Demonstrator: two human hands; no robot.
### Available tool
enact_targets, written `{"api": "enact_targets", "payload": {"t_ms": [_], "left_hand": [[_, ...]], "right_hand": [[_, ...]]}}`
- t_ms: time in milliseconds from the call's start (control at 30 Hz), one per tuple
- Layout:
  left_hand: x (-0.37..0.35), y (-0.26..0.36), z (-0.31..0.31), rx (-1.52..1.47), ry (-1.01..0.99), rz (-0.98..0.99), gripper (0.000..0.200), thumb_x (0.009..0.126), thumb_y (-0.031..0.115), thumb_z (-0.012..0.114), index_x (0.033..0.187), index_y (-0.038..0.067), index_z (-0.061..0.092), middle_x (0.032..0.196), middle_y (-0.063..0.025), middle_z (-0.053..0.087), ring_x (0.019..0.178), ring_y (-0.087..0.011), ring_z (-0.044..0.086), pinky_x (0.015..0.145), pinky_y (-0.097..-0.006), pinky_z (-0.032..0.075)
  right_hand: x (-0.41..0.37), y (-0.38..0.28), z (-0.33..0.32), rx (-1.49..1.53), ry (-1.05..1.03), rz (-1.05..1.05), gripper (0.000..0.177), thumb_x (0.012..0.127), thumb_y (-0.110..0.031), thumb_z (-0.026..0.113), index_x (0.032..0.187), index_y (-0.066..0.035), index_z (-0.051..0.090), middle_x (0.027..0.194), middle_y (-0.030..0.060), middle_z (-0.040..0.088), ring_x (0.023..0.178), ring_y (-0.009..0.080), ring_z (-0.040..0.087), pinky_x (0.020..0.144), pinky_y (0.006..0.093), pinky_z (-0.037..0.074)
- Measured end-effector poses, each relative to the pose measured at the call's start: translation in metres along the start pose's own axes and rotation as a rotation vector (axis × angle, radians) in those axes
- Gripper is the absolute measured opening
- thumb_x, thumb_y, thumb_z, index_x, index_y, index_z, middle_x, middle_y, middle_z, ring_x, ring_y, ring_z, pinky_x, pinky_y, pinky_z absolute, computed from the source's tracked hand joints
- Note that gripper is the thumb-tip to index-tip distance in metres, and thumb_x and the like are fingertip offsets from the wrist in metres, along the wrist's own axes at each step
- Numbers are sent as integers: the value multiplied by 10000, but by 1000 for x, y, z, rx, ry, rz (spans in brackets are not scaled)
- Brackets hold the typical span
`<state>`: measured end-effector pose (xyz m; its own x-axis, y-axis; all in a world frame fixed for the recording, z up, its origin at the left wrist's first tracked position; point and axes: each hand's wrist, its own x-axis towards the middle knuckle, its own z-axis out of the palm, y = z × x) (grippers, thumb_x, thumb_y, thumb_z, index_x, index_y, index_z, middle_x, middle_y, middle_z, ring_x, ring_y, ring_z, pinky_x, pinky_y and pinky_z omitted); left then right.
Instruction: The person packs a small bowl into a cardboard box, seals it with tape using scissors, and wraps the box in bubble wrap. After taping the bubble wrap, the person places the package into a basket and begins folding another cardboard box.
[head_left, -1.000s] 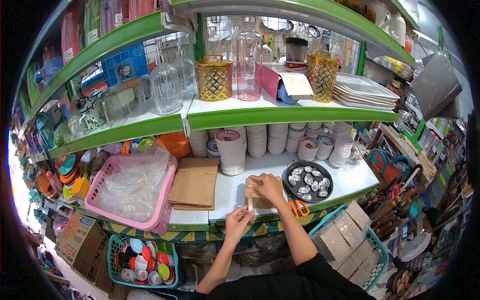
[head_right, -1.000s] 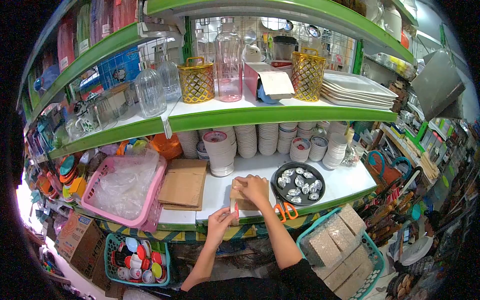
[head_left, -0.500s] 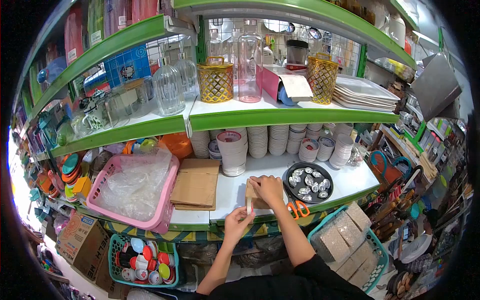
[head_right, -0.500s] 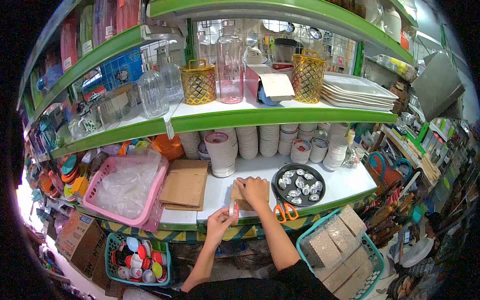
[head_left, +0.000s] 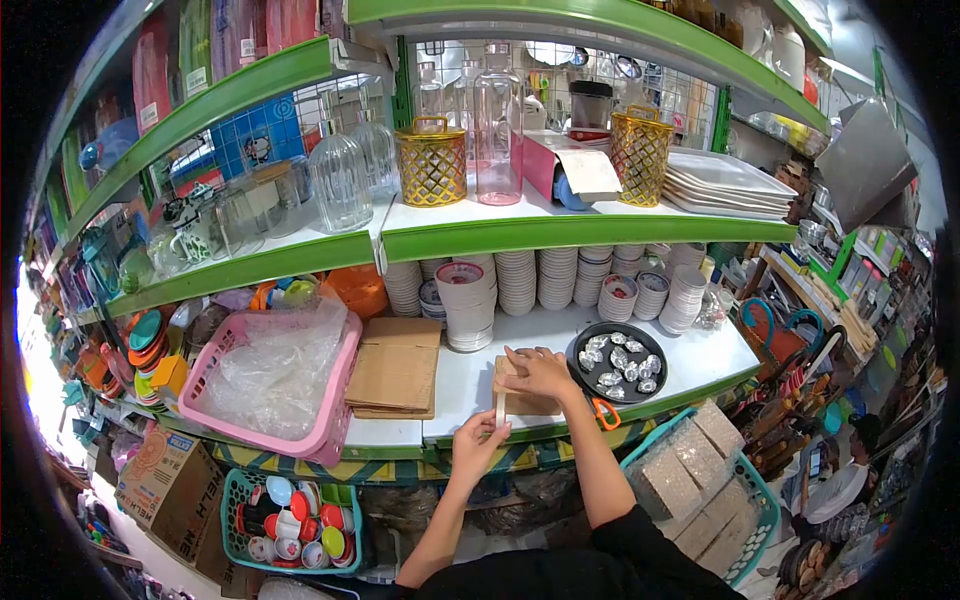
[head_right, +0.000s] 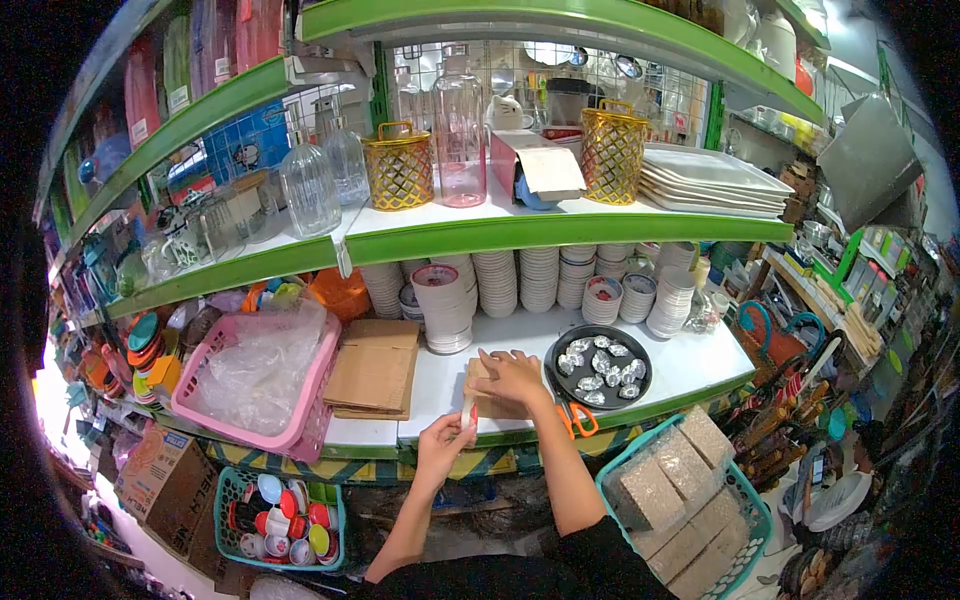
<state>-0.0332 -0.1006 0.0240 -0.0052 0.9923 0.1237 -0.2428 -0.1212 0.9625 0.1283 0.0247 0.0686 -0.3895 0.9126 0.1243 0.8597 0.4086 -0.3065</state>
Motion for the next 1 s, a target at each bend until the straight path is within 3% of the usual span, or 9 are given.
{"api": "enact_targets", "payload": {"t_ms": [67,167,233,267,333,533,700,767,1000], "left_hand": [[2,-6,-1,-29,5,24,341,835,51,697,1127,-69,571,887,-53,647,802,-94,613,719,-218,516],[-3,5,6,-94,39,37,306,838,54,696,1094,-70,582,866,-45,643,793,-84,607,698,-213,507],[-2,5,4,-63,37,40,277,843,58,692,1070,-65,591,854,-40,640,785,-79,604,686,-210,500],[-1,4,2,-34,42,40,249,848,63,688,1046,-61,600,842,-35,636,778,-75,600,674,-207,493],[4,-5,-4,-2,52,69,226,873,71,656,1047,-61,597,871,-54,648,781,-88,610,701,-226,495],[1,6,2,-16,116,142,188,916,102,604,1023,-53,598,873,-57,646,755,-99,611,720,-245,491],[-3,16,7,-64,104,109,177,925,106,593,1019,-44,600,858,-47,634,741,-96,604,710,-236,485],[-4,15,6,-44,100,111,178,927,108,592,1020,-43,600,865,-49,633,751,-94,601,708,-233,486],[-4,15,4,-58,106,139,189,925,115,598,1020,-49,599,876,-47,633,762,-94,595,715,-240,486]], "right_hand": [[-3,1,0,-1,10,-8,825,745,-694,545,1403,-208,437,1284,121,555,1219,330,453,981,498,287],[-13,-2,-2,82,101,-24,801,760,-604,614,1374,-115,459,1280,117,553,1192,308,478,966,459,326],[-23,0,4,567,675,-94,578,811,-332,674,1282,-38,515,1175,158,580,1108,329,520,921,411,388],[-31,3,6,563,678,-93,578,811,-332,674,1282,-38,515,1175,158,580,1108,329,520,921,411,388],[-57,-1,-2,410,929,39,313,810,-71,630,1110,-6,567,1019,179,594,989,342,551,847,382,429],[-108,33,13,388,850,311,128,799,17,562,925,1,555,867,168,582,871,351,556,748,420,439],[-120,51,27,273,772,404,197,767,0,620,951,0,551,905,172,560,876,372,554,750,443,445],[-121,53,31,253,709,430,298,711,-23,712,965,5,559,903,160,562,829,364,579,731,417,476],[-127,43,30,153,660,371,434,662,-120,787,1008,-2,555,944,183,561,891,374,574,752,425,477]]}}
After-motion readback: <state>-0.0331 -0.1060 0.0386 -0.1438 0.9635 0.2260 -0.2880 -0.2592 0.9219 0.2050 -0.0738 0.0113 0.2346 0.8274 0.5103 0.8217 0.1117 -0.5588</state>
